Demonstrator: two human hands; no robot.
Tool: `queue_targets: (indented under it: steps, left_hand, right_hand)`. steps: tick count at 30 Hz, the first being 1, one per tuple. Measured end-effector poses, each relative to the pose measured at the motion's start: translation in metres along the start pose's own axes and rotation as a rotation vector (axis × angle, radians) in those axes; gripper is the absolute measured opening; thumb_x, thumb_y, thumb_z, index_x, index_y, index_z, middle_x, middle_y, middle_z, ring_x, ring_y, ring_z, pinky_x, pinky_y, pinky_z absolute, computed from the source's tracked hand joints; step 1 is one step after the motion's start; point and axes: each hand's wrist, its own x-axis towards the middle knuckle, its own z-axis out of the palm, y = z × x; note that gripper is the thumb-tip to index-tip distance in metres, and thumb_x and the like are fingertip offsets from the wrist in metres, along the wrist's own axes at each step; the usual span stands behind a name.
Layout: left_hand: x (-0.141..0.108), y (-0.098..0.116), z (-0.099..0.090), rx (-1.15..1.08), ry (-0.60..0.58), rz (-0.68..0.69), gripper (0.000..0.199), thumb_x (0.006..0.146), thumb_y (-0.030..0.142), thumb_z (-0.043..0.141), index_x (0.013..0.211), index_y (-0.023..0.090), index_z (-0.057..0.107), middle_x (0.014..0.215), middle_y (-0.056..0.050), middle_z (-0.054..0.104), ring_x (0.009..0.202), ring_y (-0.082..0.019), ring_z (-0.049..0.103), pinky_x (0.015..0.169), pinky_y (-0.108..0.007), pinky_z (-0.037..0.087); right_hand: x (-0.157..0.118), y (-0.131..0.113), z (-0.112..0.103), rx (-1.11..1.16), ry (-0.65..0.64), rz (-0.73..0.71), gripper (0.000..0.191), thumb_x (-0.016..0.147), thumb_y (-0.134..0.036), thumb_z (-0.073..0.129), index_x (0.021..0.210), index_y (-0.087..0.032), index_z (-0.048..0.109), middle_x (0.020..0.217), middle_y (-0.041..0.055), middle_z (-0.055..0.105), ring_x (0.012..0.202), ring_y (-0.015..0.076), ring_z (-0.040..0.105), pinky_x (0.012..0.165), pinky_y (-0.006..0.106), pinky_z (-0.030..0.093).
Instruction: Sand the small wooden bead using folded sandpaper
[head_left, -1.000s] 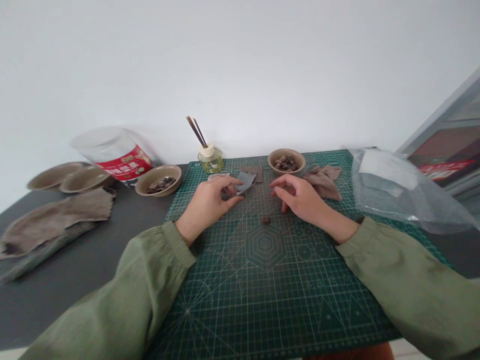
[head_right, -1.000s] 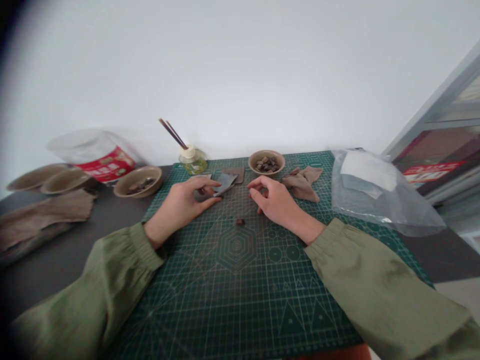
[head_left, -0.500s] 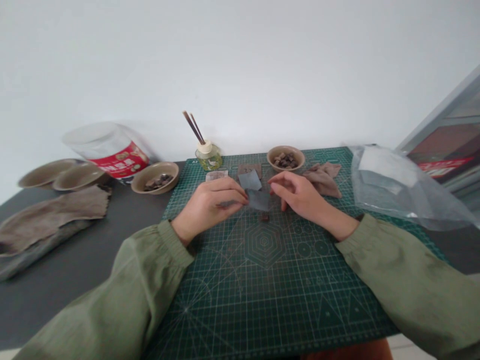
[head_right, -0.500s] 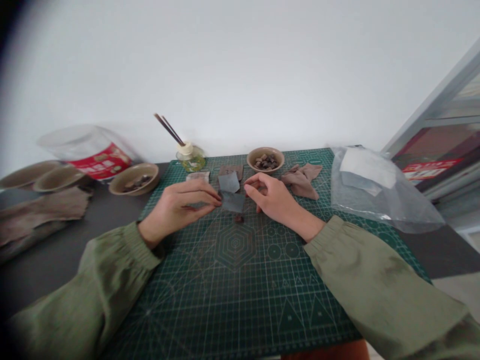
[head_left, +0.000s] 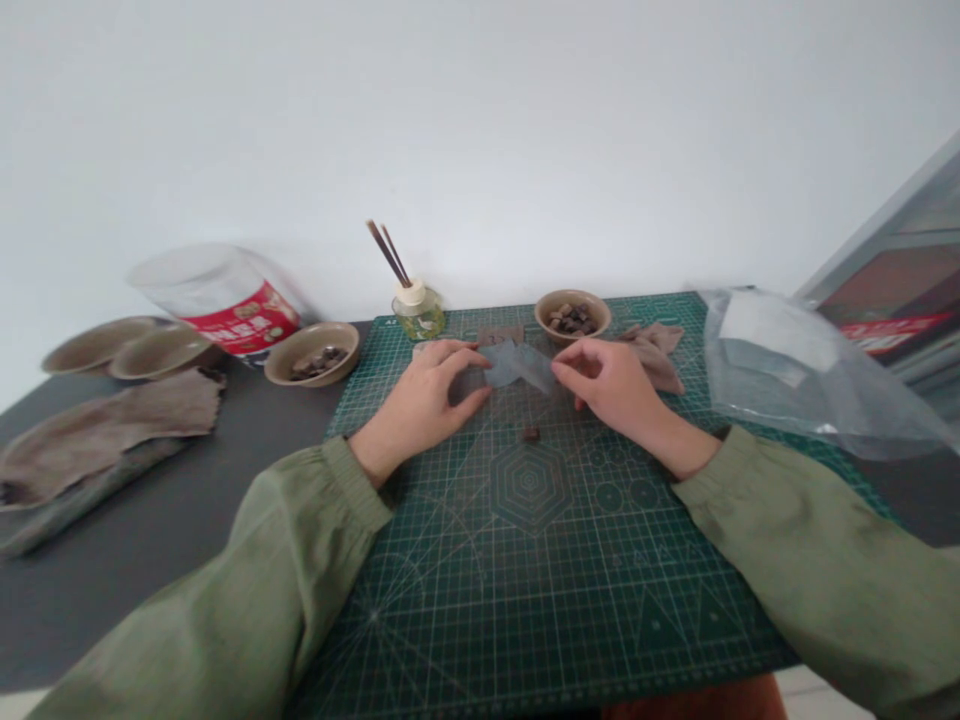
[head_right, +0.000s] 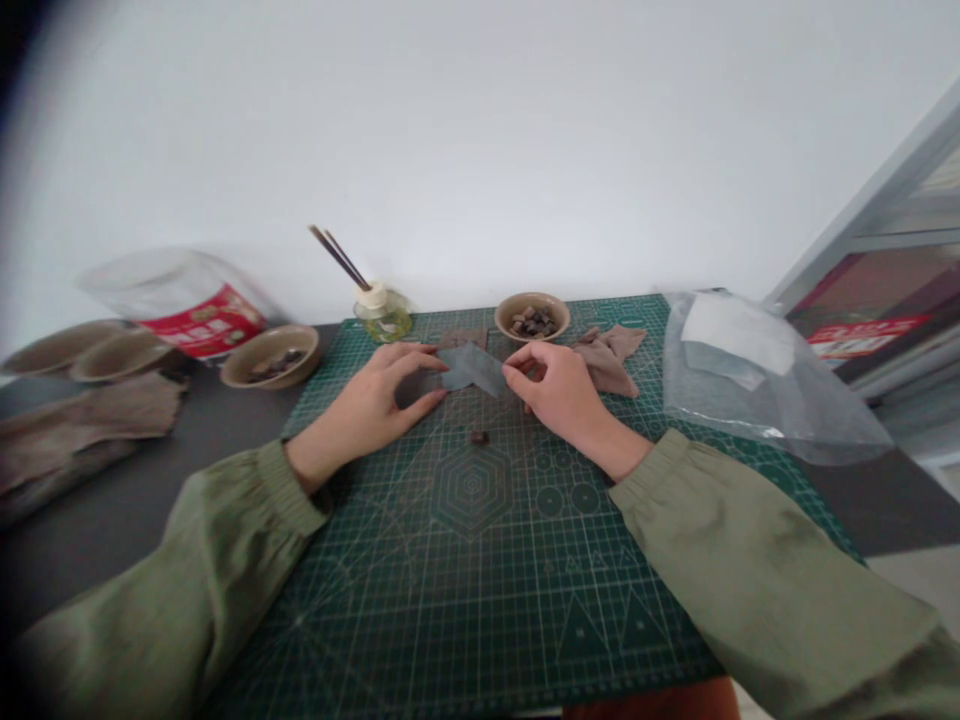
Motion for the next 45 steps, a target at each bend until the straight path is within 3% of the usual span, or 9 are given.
queue_targets:
  steps: [4,9,18,21,25,28,36,41,45]
  left_hand:
    - [0.002,-0.002,0.004,0.0,-0.037,0.014,0.029,0.107,0.041,0.073,0.13,0.025,0.078,0.145,-0.015,0.078,0.141,-0.039,0.069,0.128,-0.066,0.051]
    - [0.003,0.0,0.006,-0.052,-0.055,0.027,0.026,0.106,0.04,0.076,0.127,0.025,0.08,0.138,-0.013,0.082,0.134,-0.037,0.073,0.124,-0.064,0.055]
    - [0.003,0.008,0.008,-0.221,-0.113,0.079,0.013,0.105,0.032,0.077,0.116,0.025,0.081,0.127,-0.009,0.085,0.119,-0.029,0.081,0.108,-0.047,0.066]
    - [0.004,0.01,0.006,-0.207,-0.081,0.05,0.011,0.108,0.031,0.072,0.111,0.025,0.079,0.12,-0.008,0.085,0.111,-0.027,0.081,0.104,-0.045,0.066]
    - [0.004,0.007,0.007,-0.099,0.043,-0.038,0.028,0.109,0.033,0.067,0.134,0.022,0.074,0.137,-0.015,0.08,0.133,-0.035,0.072,0.123,-0.061,0.054]
    - [0.005,0.002,0.012,-0.058,0.029,-0.05,0.043,0.105,0.034,0.071,0.146,0.021,0.071,0.151,-0.018,0.075,0.148,-0.041,0.064,0.132,-0.069,0.045]
    - [0.008,0.007,0.014,-0.201,-0.083,0.023,0.023,0.106,0.035,0.071,0.121,0.022,0.084,0.148,-0.015,0.08,0.147,-0.038,0.067,0.133,-0.064,0.048]
    - [0.008,0.014,0.012,-0.392,-0.002,-0.075,0.018,0.109,0.035,0.07,0.118,0.022,0.078,0.128,-0.012,0.083,0.126,-0.031,0.077,0.12,-0.056,0.059]
    - [0.007,0.016,0.016,-0.599,0.062,-0.207,0.04,0.11,0.048,0.074,0.136,0.02,0.064,0.119,-0.013,0.083,0.11,-0.026,0.083,0.097,-0.042,0.069]
  right_hand:
    - [0.0,0.001,0.001,-0.015,-0.019,0.005,0.017,0.1,-0.037,0.076,0.1,-0.02,0.079,0.089,0.0079,0.084,0.056,0.019,0.07,0.055,0.034,0.054]
    - [-0.001,0.001,0.002,-0.036,-0.087,-0.005,0.014,0.1,-0.036,0.079,0.1,-0.021,0.081,0.071,0.0037,0.077,0.06,0.0229,0.074,0.059,0.034,0.053]
    - [0.001,0.005,0.004,-0.028,-0.099,0.005,0.015,0.102,-0.037,0.078,0.102,-0.021,0.08,0.087,0.0051,0.083,0.057,0.0197,0.073,0.059,0.035,0.055]
    - [0.002,0.005,0.005,-0.034,-0.078,0.008,0.015,0.102,-0.036,0.077,0.102,-0.021,0.08,0.088,0.0056,0.084,0.055,0.0188,0.071,0.058,0.035,0.054]
    - [0.004,0.005,0.008,-0.039,-0.048,0.011,0.017,0.102,-0.037,0.078,0.104,-0.02,0.081,0.091,0.0081,0.086,0.056,0.0191,0.07,0.057,0.035,0.053]
    - [0.005,0.006,0.01,-0.035,-0.027,0.002,0.016,0.101,-0.035,0.078,0.104,-0.019,0.081,0.105,0.0109,0.089,0.056,0.0175,0.069,0.055,0.034,0.053]
    - [0.012,0.008,0.013,-0.038,-0.004,-0.043,0.016,0.101,-0.033,0.077,0.102,-0.017,0.083,0.096,0.0102,0.087,0.059,0.018,0.067,0.055,0.033,0.049]
    - [0.012,0.012,0.013,-0.001,0.031,-0.062,0.021,0.101,-0.037,0.078,0.102,-0.017,0.084,0.083,0.0084,0.084,0.054,0.0186,0.065,0.054,0.034,0.049]
    - [0.01,0.01,0.012,0.039,0.049,-0.109,0.021,0.099,-0.039,0.082,0.103,-0.019,0.084,0.075,0.0052,0.079,0.054,0.0189,0.063,0.052,0.033,0.046]
